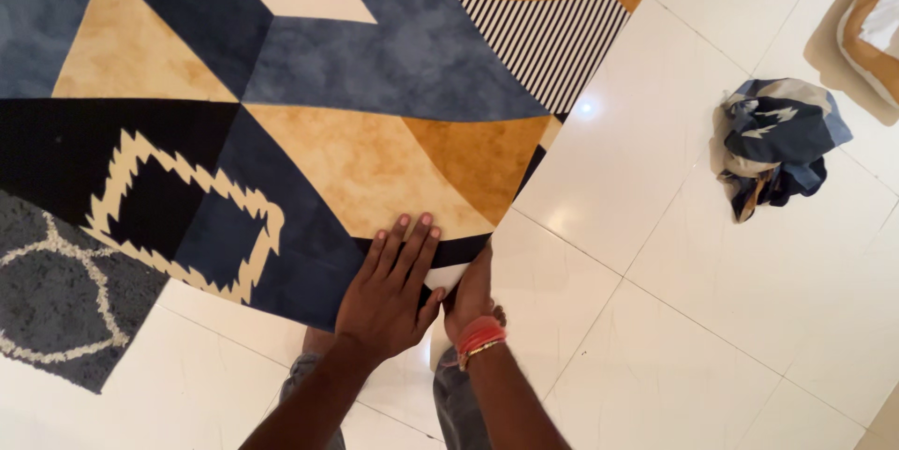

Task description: The person tucks the corners and edges of a patterned bedsheet under a mattress on a wooden frame, smoothing the surface with their hands.

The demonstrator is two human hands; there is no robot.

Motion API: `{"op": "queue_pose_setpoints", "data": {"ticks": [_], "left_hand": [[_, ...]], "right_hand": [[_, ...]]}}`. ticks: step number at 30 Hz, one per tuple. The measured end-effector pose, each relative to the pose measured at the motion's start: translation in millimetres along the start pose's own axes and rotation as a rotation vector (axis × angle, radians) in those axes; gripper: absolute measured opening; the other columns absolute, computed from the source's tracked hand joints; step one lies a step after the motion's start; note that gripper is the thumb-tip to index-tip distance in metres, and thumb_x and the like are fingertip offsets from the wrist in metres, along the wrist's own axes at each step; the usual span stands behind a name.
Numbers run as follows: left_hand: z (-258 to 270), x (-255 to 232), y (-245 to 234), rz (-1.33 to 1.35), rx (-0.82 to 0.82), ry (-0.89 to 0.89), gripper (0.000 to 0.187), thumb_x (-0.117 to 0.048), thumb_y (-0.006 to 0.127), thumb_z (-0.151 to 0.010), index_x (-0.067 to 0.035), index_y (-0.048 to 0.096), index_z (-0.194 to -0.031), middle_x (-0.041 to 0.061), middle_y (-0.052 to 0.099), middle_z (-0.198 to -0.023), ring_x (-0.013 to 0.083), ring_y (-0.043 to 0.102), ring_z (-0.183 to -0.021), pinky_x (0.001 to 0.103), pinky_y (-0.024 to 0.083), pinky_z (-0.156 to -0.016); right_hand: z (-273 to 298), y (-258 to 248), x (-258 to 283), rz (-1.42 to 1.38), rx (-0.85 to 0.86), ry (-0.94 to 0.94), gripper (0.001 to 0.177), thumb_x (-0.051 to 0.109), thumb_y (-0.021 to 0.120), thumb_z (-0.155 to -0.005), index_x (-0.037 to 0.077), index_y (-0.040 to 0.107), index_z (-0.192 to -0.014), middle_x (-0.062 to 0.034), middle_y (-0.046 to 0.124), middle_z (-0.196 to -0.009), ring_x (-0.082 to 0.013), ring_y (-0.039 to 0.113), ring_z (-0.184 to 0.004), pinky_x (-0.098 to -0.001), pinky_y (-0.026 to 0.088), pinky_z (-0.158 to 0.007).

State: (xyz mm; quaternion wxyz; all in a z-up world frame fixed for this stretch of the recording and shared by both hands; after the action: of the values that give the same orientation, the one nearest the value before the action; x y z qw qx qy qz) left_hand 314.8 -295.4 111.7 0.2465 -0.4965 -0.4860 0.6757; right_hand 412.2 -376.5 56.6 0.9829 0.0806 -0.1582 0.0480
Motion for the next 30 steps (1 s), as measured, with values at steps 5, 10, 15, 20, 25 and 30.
{"op": "queue_pose_setpoints", "data": {"ticks": [5, 10, 15, 20, 25, 30], "left_hand": [[-0.7, -0.1, 5.9, -0.017, -0.001, -0.007, 0.071, -0.043, 0.041, -0.101, -0.001, 0.030, -0.157, 0.016, 0.027, -0.166, 0.0352, 0.022, -0.154, 0.050, 0.017, -0.125], [1.6, -1.6, 10.8, -0.006, -0.006, -0.005, 0.070, -0.041, 0.042, -0.102, 0.000, 0.031, -0.157, 0.018, 0.027, -0.167, 0.0369, 0.022, -0.155, 0.051, 0.017, -0.125], [-2.2, -5.6, -5.4, 0.032, -0.014, 0.002, 0.068, -0.037, 0.045, -0.100, -0.001, 0.034, -0.157, 0.018, 0.028, -0.166, 0.0380, 0.023, -0.154, 0.051, 0.018, -0.125], [-63.0, -18.1, -0.4, 0.092, -0.048, 0.069, 0.066, -0.036, 0.047, -0.101, -0.003, 0.035, -0.158, 0.013, 0.030, -0.167, 0.0369, 0.026, -0.155, 0.051, 0.019, -0.127], [-144.8, -30.8, 16.4, 0.036, -0.156, 0.058, 0.061, -0.032, 0.047, -0.106, -0.008, 0.034, -0.161, 0.011, 0.028, -0.169, 0.0358, 0.025, -0.156, 0.051, 0.020, -0.128], [-154.9, -48.7, 18.1, 0.030, -0.191, -0.045, 0.071, -0.033, 0.054, -0.101, -0.008, 0.030, -0.163, 0.013, 0.025, -0.171, 0.0367, 0.022, -0.158, 0.052, 0.019, -0.129]], "right_hand": [[5.2, 4.8, 6.4, -0.086, 0.215, -0.035, 0.053, 0.046, 0.026, -0.104, 0.014, 0.053, -0.137, -0.0056, 0.062, -0.139, -0.0225, 0.059, -0.126, -0.0406, 0.049, -0.106], [-15.2, 1.2, 13.4, -0.010, 0.277, -0.071, 0.047, 0.042, 0.036, -0.108, 0.011, 0.057, -0.136, -0.0033, 0.066, -0.133, -0.0195, 0.062, -0.123, -0.0373, 0.050, -0.105], [-34.5, -29.0, 24.2, 0.495, 0.058, -0.018, 0.053, 0.044, 0.035, -0.103, 0.007, 0.064, -0.127, -0.0069, 0.075, -0.110, -0.0205, 0.071, -0.097, -0.0381, 0.057, -0.088], [-60.1, -37.2, 46.1, 0.271, 0.036, -0.284, 0.048, 0.039, 0.039, -0.108, 0.000, 0.064, -0.122, -0.0090, 0.066, -0.104, -0.0183, 0.062, -0.089, -0.0360, 0.051, -0.081], [-104.1, -23.4, 101.0, 0.247, 0.062, -0.489, 0.037, 0.030, 0.039, -0.105, 0.005, 0.065, -0.115, -0.0019, 0.067, -0.103, -0.0125, 0.060, -0.090, -0.0297, 0.049, -0.081], [-124.4, -36.8, 143.6, 0.665, 0.163, -0.456, 0.041, 0.022, 0.041, -0.110, -0.009, 0.068, -0.112, -0.0088, 0.065, -0.094, -0.0227, 0.051, -0.087, -0.0393, 0.046, -0.079]]}}
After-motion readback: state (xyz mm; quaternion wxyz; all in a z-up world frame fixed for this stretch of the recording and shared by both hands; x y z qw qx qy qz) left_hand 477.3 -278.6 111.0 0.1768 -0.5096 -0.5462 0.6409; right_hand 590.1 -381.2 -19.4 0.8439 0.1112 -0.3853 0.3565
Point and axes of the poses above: each hand's wrist, its own z-axis away from the middle knuckle, its own y-axis out of the palm, x = y × z, the point moved 3 cm from there along -z, towards the middle knuckle
